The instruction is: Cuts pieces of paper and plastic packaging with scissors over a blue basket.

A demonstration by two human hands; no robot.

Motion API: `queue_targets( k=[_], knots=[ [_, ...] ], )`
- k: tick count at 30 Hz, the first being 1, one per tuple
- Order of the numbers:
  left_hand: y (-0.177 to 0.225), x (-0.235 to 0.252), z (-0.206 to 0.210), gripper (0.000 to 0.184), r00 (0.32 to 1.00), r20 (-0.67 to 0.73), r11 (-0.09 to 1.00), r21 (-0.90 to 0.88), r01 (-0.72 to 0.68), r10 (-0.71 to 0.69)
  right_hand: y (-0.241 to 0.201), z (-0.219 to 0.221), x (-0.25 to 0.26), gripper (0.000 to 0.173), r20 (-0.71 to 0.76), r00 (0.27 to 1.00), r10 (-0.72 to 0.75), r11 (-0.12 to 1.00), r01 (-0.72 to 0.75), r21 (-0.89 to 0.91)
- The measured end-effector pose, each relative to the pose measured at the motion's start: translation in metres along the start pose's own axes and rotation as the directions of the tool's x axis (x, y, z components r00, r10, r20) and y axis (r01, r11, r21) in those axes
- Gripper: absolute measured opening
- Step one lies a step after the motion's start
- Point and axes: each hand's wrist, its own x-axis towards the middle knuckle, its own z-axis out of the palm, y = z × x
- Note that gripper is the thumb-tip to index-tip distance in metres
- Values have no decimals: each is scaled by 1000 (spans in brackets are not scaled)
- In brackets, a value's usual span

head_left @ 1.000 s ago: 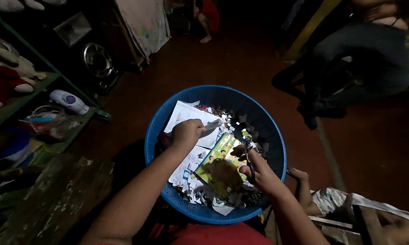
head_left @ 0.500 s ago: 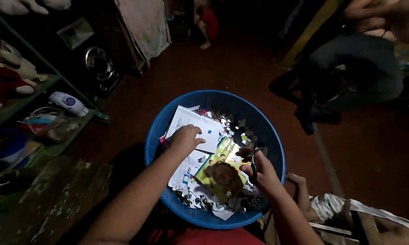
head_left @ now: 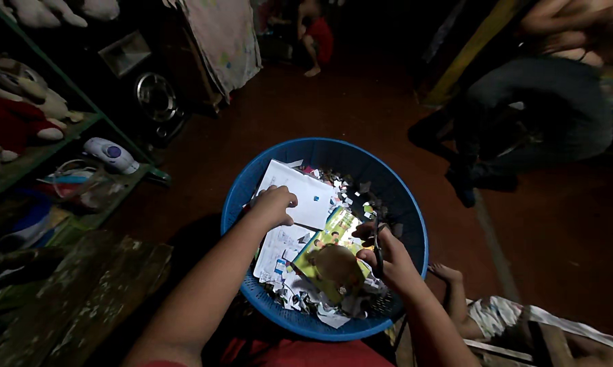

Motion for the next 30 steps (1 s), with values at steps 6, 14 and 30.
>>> queue_targets(
  k=[6,14,30],
  knots=[
    [1,1,2,40,1000,9,999,40,-24,24,0,0,0,72,22,1000,-9,1000,9,-17],
    [0,-5,-6,22,999,-2,999,-1,-43,43,-1,0,0,71,21,1000,-12,1000,12,-11],
    [4,-7,-10,17,994,-92,998,-24,-57,55,0,1,1,71,31,999,-27,999,28,-28]
  ],
)
